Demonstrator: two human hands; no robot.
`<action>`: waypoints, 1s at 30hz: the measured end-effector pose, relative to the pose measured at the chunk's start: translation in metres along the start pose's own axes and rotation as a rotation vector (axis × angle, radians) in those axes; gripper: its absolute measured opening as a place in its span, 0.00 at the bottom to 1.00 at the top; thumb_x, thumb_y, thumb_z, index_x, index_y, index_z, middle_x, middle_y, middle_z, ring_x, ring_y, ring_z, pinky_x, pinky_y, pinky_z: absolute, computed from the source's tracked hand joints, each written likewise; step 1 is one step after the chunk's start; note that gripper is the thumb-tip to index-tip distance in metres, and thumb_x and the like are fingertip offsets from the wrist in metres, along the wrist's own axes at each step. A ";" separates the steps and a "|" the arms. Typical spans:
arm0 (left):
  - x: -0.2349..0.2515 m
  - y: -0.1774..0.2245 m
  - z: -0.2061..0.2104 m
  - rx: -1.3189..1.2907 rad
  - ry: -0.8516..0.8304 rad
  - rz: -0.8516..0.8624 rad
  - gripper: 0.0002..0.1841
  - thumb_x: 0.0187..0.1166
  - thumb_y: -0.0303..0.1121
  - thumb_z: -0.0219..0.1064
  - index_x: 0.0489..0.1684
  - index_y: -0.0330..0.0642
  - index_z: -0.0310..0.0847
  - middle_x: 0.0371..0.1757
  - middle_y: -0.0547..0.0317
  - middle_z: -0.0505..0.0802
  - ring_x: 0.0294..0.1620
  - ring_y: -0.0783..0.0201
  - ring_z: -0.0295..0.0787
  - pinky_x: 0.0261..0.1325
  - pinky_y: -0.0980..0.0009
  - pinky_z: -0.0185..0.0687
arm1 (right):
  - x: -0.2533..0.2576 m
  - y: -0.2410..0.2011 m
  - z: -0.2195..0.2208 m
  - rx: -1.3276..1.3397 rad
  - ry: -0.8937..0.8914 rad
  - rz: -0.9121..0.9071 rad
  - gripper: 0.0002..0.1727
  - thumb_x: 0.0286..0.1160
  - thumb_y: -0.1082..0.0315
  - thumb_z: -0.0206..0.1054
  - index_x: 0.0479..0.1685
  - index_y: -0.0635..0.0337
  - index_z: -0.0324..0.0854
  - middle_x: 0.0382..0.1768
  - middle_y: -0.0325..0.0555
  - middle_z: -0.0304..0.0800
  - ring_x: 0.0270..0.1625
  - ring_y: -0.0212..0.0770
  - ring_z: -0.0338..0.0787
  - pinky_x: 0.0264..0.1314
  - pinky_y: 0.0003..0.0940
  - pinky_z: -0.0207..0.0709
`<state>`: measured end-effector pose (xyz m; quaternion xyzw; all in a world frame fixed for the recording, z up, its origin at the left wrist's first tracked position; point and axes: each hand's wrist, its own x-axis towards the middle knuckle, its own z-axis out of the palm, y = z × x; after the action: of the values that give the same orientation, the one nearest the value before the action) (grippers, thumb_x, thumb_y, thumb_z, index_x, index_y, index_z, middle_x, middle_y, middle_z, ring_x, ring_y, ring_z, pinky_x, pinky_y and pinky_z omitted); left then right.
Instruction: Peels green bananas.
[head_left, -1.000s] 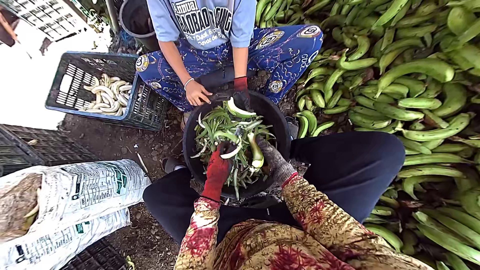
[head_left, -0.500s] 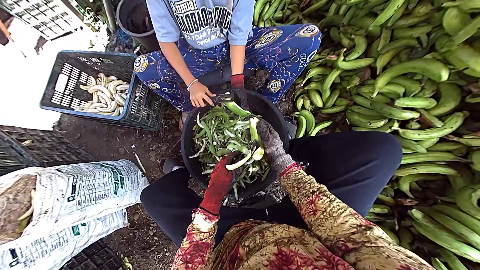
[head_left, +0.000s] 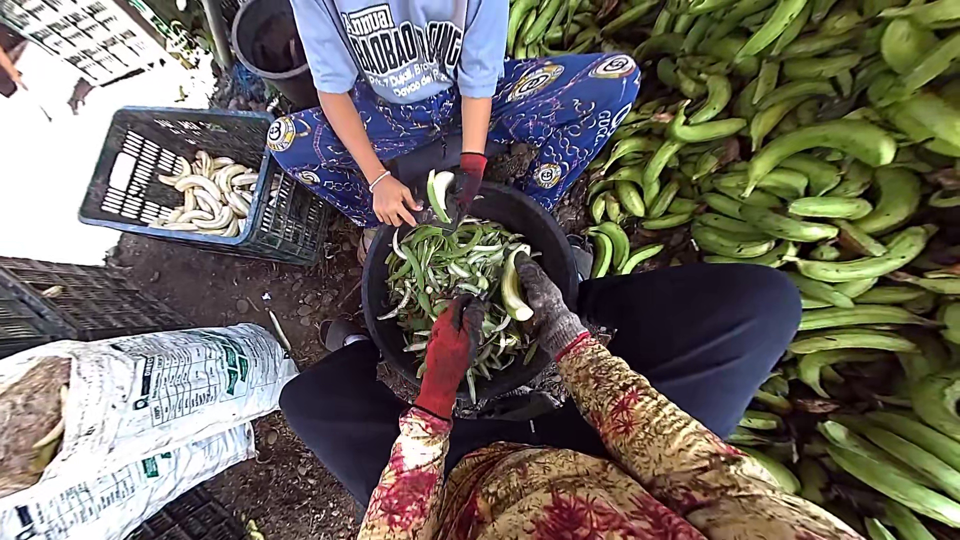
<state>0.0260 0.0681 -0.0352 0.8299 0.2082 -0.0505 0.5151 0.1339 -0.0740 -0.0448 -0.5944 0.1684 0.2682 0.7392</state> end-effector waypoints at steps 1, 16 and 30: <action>-0.006 0.004 0.003 0.090 0.001 0.032 0.25 0.89 0.51 0.49 0.74 0.49 0.80 0.61 0.52 0.92 0.62 0.57 0.89 0.67 0.51 0.82 | 0.002 -0.004 0.005 -0.005 0.064 -0.038 0.33 0.87 0.38 0.52 0.81 0.50 0.68 0.57 0.48 0.88 0.53 0.41 0.89 0.55 0.44 0.85; -0.008 0.012 0.008 0.202 0.080 -0.006 0.25 0.91 0.49 0.48 0.79 0.49 0.77 0.67 0.46 0.90 0.69 0.49 0.86 0.71 0.45 0.78 | -0.009 -0.005 0.019 -0.266 0.206 -0.219 0.37 0.87 0.34 0.47 0.88 0.43 0.61 0.70 0.52 0.84 0.67 0.49 0.86 0.68 0.59 0.78; 0.045 -0.002 -0.018 0.387 0.119 0.097 0.23 0.92 0.48 0.49 0.78 0.54 0.79 0.63 0.44 0.91 0.59 0.44 0.90 0.62 0.40 0.81 | 0.008 -0.001 -0.017 -0.057 -0.262 0.218 0.30 0.89 0.44 0.53 0.74 0.58 0.74 0.55 0.55 0.90 0.53 0.49 0.91 0.55 0.47 0.87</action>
<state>0.0639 0.0973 -0.0420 0.9239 0.1842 -0.0155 0.3350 0.1425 -0.0892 -0.0529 -0.5534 0.1262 0.4265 0.7042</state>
